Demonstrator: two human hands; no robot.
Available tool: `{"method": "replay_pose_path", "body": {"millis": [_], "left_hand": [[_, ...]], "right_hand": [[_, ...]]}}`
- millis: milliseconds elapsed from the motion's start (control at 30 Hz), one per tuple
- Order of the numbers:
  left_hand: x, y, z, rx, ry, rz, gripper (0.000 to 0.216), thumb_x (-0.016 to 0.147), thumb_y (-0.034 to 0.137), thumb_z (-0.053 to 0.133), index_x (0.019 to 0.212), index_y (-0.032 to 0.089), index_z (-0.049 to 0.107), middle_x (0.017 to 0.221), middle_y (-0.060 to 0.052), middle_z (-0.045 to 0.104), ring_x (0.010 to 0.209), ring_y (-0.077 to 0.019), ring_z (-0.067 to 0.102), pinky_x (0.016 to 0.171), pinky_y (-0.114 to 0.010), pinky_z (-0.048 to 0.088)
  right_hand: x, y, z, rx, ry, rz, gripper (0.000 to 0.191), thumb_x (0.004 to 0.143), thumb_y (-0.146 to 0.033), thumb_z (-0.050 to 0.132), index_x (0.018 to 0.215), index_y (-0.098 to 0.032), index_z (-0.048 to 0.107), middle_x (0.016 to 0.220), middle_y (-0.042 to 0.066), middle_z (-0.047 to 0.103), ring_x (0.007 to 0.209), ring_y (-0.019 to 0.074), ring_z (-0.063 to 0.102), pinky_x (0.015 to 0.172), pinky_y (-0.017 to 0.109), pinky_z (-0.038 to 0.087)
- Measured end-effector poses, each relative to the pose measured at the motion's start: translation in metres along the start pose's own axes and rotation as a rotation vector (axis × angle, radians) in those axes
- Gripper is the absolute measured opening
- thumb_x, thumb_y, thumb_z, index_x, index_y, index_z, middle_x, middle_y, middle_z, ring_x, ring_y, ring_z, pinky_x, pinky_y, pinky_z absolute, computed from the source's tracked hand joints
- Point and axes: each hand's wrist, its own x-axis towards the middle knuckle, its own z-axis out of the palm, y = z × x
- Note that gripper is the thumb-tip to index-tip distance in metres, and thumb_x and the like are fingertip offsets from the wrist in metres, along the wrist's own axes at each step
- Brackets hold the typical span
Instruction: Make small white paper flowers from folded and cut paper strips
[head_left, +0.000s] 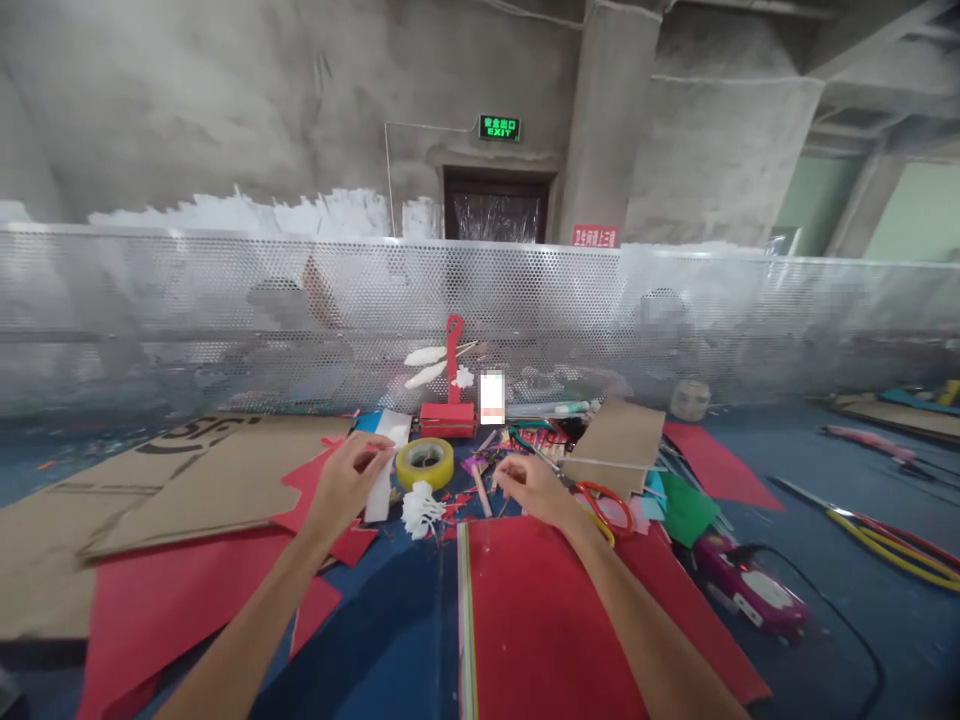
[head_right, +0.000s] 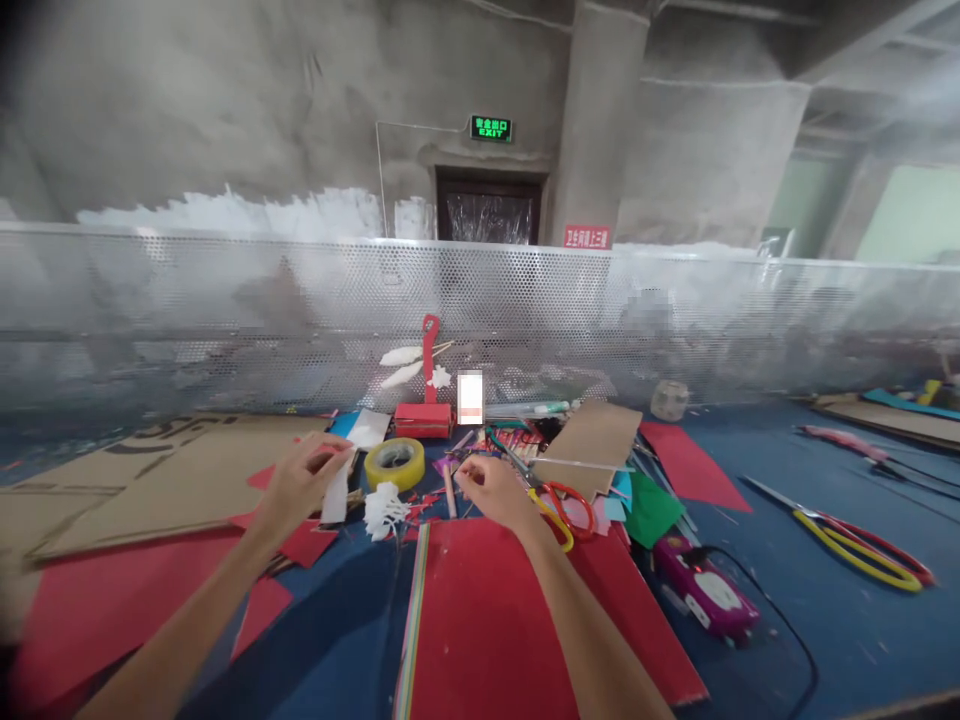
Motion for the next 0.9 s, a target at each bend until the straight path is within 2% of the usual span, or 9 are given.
{"method": "replay_pose_path", "body": {"millis": [67, 167, 233, 300, 367, 467, 633, 800, 900], "left_hand": [[-0.008, 0.014, 0.011, -0.153, -0.034, -0.036, 0.032, 0.087, 0.05, 0.053, 0.099, 0.022, 0.059, 0.083, -0.003, 0.068, 0.074, -0.0192, 0.065, 0.062, -0.026, 0.05], [-0.02, 0.031, 0.03, -0.271, -0.077, 0.001, 0.031, 0.087, 0.049, 0.054, 0.101, 0.021, 0.06, 0.086, -0.004, 0.07, 0.069, -0.0173, 0.064, 0.058, -0.026, 0.049], [-0.025, 0.037, 0.043, -0.29, -0.151, 0.072, 0.03, 0.089, 0.046, 0.053, 0.102, 0.021, 0.062, 0.097, -0.006, 0.071, 0.079, -0.0183, 0.066, 0.068, -0.028, 0.052], [-0.029, 0.037, 0.054, -0.32, -0.23, 0.122, 0.03, 0.09, 0.044, 0.054, 0.107, 0.021, 0.063, 0.106, -0.008, 0.07, 0.091, -0.0206, 0.067, 0.081, -0.032, 0.054], [-0.031, 0.034, 0.063, -0.38, -0.234, 0.174, 0.03, 0.09, 0.042, 0.055, 0.11, 0.02, 0.062, 0.115, -0.01, 0.066, 0.102, -0.0222, 0.065, 0.09, -0.035, 0.053], [-0.032, 0.027, 0.072, -0.465, -0.201, 0.235, 0.029, 0.089, 0.039, 0.059, 0.109, 0.02, 0.062, 0.129, -0.012, 0.059, 0.115, -0.0231, 0.06, 0.101, -0.038, 0.049], [-0.032, 0.02, 0.076, -0.504, -0.17, 0.24, 0.026, 0.085, 0.037, 0.065, 0.105, 0.02, 0.062, 0.13, -0.012, 0.057, 0.115, -0.024, 0.061, 0.099, -0.039, 0.051], [-0.034, 0.021, 0.077, -0.488, -0.176, 0.142, 0.033, 0.083, 0.04, 0.069, 0.108, 0.021, 0.059, 0.127, -0.011, 0.059, 0.113, -0.0261, 0.062, 0.085, -0.034, 0.057], [-0.035, 0.023, 0.078, -0.508, -0.196, 0.159, 0.034, 0.083, 0.041, 0.068, 0.108, 0.021, 0.059, 0.127, -0.011, 0.06, 0.115, -0.0263, 0.061, 0.087, -0.035, 0.056]], "right_hand": [[-0.004, -0.012, 0.009, 0.237, -0.171, -0.047, 0.024, 0.092, -0.041, 0.054, 0.096, -0.019, 0.064, 0.077, 0.003, 0.069, 0.065, 0.0147, 0.062, 0.059, 0.024, 0.046], [-0.009, -0.026, 0.022, 0.438, -0.251, -0.083, 0.03, 0.089, -0.043, 0.059, 0.109, -0.021, 0.061, 0.089, 0.004, 0.071, 0.073, 0.0145, 0.063, 0.062, 0.024, 0.048], [-0.008, -0.029, 0.03, 0.502, -0.248, -0.071, 0.033, 0.087, -0.044, 0.062, 0.111, -0.021, 0.06, 0.092, 0.004, 0.07, 0.076, 0.0156, 0.065, 0.061, 0.024, 0.048], [-0.005, -0.027, 0.036, 0.533, -0.192, -0.048, 0.032, 0.082, -0.043, 0.067, 0.104, -0.02, 0.061, 0.094, 0.005, 0.069, 0.076, 0.016, 0.066, 0.059, 0.024, 0.048], [-0.002, -0.022, 0.04, 0.54, -0.149, -0.028, 0.028, 0.08, -0.041, 0.069, 0.094, -0.018, 0.061, 0.09, 0.005, 0.069, 0.071, 0.015, 0.064, 0.057, 0.024, 0.047], [-0.001, -0.018, 0.041, 0.495, -0.154, -0.004, 0.024, 0.08, -0.038, 0.068, 0.09, -0.016, 0.064, 0.085, 0.005, 0.068, 0.072, 0.0148, 0.063, 0.058, 0.023, 0.047], [-0.002, -0.02, 0.039, 0.45, -0.2, 0.011, 0.025, 0.081, -0.039, 0.065, 0.088, -0.015, 0.067, 0.085, 0.007, 0.07, 0.07, 0.0146, 0.062, 0.055, 0.023, 0.045], [0.001, -0.016, 0.044, 0.487, -0.197, 0.009, 0.024, 0.078, -0.036, 0.068, 0.089, -0.015, 0.065, 0.081, 0.005, 0.069, 0.068, 0.0144, 0.062, 0.054, 0.023, 0.045], [0.002, -0.014, 0.046, 0.525, -0.176, -0.025, 0.023, 0.075, -0.034, 0.071, 0.087, -0.016, 0.063, 0.077, 0.002, 0.066, 0.067, 0.0133, 0.061, 0.057, 0.023, 0.045]]}}
